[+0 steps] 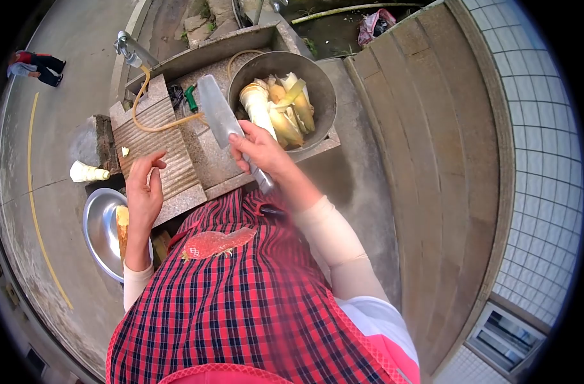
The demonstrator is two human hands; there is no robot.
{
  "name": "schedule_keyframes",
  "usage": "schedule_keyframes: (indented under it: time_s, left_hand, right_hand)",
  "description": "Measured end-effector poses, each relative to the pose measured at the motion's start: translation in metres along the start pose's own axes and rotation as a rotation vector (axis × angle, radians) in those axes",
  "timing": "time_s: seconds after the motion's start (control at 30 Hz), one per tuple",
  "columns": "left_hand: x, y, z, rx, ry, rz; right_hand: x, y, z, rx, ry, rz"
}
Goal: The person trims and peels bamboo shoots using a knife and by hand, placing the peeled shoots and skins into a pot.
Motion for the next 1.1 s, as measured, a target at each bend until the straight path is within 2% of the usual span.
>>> schedule_keyframes:
  time_s: [0.07,0.1,0.2,0.27,0.33,0.43,0.53,0.57,0.7,0.8,0.87,1.0,1.1]
  left_hand:
    - [-0.014,0.018,0.005,-0.179,0.051,0.188]
    - [-0.034,0.005,0.003,-0.105,-0.019,0.056]
    - [-0.121,-0.034,-0.014,0.284,-0.334,-0.396]
    - [-0.178,-0.041,-0.029,0.447,-0.55,-0.488]
    - [-0.215,-0.034,-0.04,0.886,-0.502,-0.878]
    - [-0.26,-0.027,-0.052,1.218,-0.442,-1.077]
    - [-0.288,-0.014,-0.046,1.239,-0.337,-1.081]
    - [-0.293,-0.012,-0.041,1.233,-0.237,-1.07]
    - [-0.308,-0.036,-0.034,1.109,-0.083,-1.022]
    - [-0.288,-0.009,-0.016,1.231,-0.095,-1.315]
    - [-0.276,0.002,-0.013,1.325,0.033,-1.657]
    - [-0.292,0.017,-0.032,1.239,-0.009,-1.842]
    - [-0.305,0.01,-0.043,1.247,-0.015,-1.768]
  right_hand:
    - [0.054,0.0,-0.015,-0.056,0.175,0.03]
    - [0.078,0.0,-0.02,-0.002,0.195,-0.001]
    - [0.134,0.012,-0.041,-0.092,0.313,-0.067]
    - [0.154,0.024,-0.047,-0.132,0.293,-0.129]
    - [0.167,0.04,-0.05,-0.19,0.279,-0.18]
    - [0.178,0.058,-0.048,-0.297,0.264,-0.264]
    - [0.182,0.077,-0.039,-0.393,0.217,-0.319]
    - [0.185,0.086,-0.034,-0.391,0.196,-0.323]
    - [0.194,0.085,-0.022,-0.326,0.179,-0.336]
    - [0.205,0.08,-0.019,-0.331,0.204,-0.302]
    - [0.216,0.072,-0.019,-0.299,0.212,-0.264]
    - [0.232,0.073,-0.013,-0.306,0.184,-0.159]
    - [0.226,0.076,-0.016,-0.367,0.081,-0.213]
Point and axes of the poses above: each hand's wrist, its own z-axis towards the middle knuckle, its own x-axis out of the back of the hand, y = z × x, the point moved 10 cm from there along z, towards the middle knuckle, and after that the axes turned 10 degrees about -z, right-handed, at the moved point
